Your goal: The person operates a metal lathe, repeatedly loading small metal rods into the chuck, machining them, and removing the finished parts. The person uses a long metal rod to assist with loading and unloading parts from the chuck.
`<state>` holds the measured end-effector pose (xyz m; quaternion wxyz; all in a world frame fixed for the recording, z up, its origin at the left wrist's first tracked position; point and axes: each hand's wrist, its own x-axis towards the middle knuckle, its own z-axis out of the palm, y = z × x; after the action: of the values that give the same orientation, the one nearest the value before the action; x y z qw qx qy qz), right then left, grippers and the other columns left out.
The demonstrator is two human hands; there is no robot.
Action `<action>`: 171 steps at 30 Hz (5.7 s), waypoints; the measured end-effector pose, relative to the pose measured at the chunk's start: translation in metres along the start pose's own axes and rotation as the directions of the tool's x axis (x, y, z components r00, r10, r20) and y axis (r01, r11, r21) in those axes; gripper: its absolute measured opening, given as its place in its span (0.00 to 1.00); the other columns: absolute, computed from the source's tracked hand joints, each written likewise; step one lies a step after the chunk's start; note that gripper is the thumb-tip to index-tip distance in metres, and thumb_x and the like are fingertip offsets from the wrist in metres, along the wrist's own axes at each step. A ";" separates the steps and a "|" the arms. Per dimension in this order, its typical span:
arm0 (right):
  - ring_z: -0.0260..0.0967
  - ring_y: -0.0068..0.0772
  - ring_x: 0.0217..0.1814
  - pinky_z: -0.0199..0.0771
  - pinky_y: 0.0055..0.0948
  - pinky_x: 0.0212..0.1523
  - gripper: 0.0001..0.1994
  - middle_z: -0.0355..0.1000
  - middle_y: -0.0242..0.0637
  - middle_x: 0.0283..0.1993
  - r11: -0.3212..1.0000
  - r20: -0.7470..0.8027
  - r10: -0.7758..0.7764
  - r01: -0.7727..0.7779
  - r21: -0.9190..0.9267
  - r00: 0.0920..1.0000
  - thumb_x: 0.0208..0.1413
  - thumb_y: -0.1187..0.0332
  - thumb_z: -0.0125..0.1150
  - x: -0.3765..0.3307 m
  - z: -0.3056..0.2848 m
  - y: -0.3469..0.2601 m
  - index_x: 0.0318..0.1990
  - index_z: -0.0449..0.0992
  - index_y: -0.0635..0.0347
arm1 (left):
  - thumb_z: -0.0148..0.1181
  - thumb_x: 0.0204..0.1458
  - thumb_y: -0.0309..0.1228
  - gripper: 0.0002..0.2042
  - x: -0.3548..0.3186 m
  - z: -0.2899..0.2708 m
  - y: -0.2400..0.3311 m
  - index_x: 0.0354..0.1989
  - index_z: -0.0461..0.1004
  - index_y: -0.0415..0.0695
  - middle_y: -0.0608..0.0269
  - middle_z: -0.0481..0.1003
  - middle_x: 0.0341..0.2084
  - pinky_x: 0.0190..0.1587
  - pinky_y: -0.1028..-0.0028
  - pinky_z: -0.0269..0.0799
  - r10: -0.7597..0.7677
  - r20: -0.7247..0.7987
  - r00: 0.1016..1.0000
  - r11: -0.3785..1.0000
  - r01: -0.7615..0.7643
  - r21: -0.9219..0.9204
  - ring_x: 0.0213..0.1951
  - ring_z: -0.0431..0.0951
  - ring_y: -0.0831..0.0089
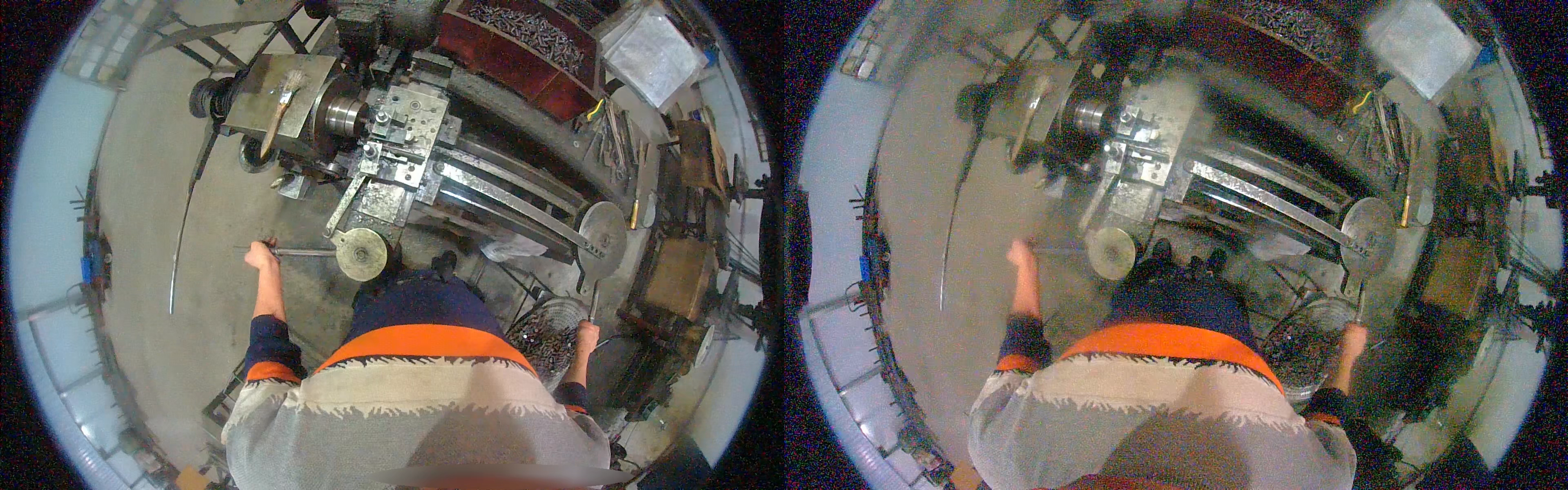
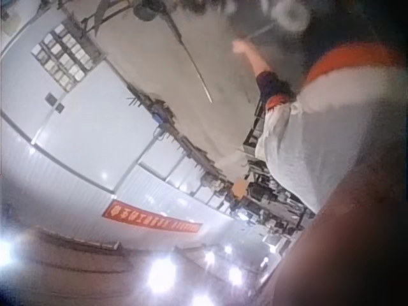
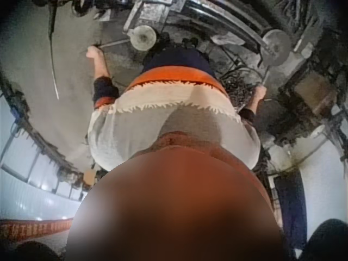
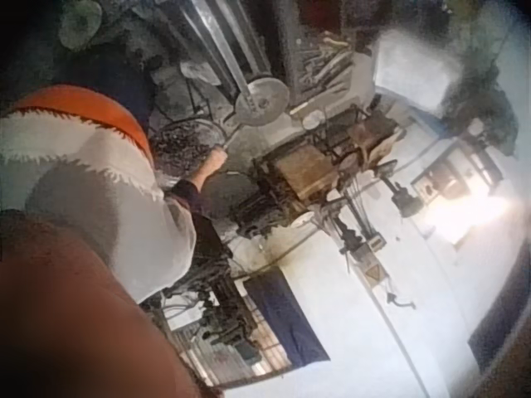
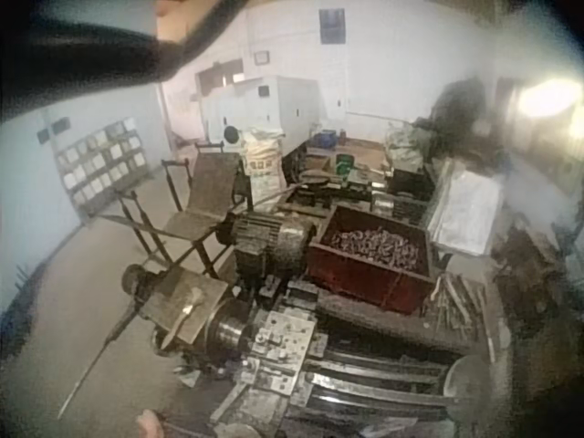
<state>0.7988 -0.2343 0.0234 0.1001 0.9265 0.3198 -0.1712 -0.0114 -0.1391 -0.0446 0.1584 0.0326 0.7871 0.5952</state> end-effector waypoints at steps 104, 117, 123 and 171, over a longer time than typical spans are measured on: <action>0.64 0.46 0.41 0.68 0.36 0.39 0.14 0.69 0.38 0.36 -0.551 -0.598 -0.706 0.825 0.125 -0.380 0.27 0.74 0.60 -0.334 -0.104 -0.460 0.30 0.73 0.58 | 0.50 0.52 0.37 0.13 -0.175 0.041 0.230 0.29 0.71 0.37 0.62 0.73 0.20 0.28 0.77 0.67 0.191 0.958 0.216 0.958 0.171 -0.230 0.22 0.73 0.75; 0.66 0.45 0.31 0.67 0.38 0.32 0.09 0.70 0.41 0.26 -0.496 -0.205 -0.862 0.855 0.153 -0.463 0.28 0.65 0.59 -0.322 -0.106 -0.539 0.22 0.76 0.56 | 0.51 0.48 0.31 0.11 -0.097 0.020 0.254 0.32 0.71 0.33 0.61 0.73 0.21 0.29 0.79 0.67 0.295 0.949 0.111 0.851 -0.482 -0.209 0.25 0.72 0.78; 0.70 0.43 0.29 0.70 0.33 0.33 0.12 0.71 0.46 0.25 -0.132 0.016 -0.991 0.987 -0.096 -0.131 0.28 0.66 0.56 -0.295 -0.083 -0.596 0.25 0.77 0.58 | 0.52 0.48 0.31 0.12 -0.014 -0.053 0.256 0.33 0.70 0.32 0.62 0.72 0.20 0.30 0.78 0.66 0.367 0.750 0.551 0.867 -0.495 -0.060 0.24 0.72 0.76; 0.70 0.41 0.24 0.70 0.30 0.30 0.12 0.70 0.46 0.22 -0.075 0.072 -0.994 0.997 0.031 -0.077 0.29 0.67 0.54 -0.296 -0.070 -0.624 0.25 0.76 0.61 | 0.55 0.44 0.40 0.17 0.115 -0.179 0.116 0.34 0.68 0.37 0.43 0.71 0.27 0.34 0.59 0.65 0.272 0.573 0.773 0.388 -0.633 0.670 0.33 0.70 0.48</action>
<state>0.2077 0.1051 0.1531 -0.0315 0.3870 0.8954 -0.2178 -0.1877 -0.2441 0.0849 0.0959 0.4339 0.8840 0.1449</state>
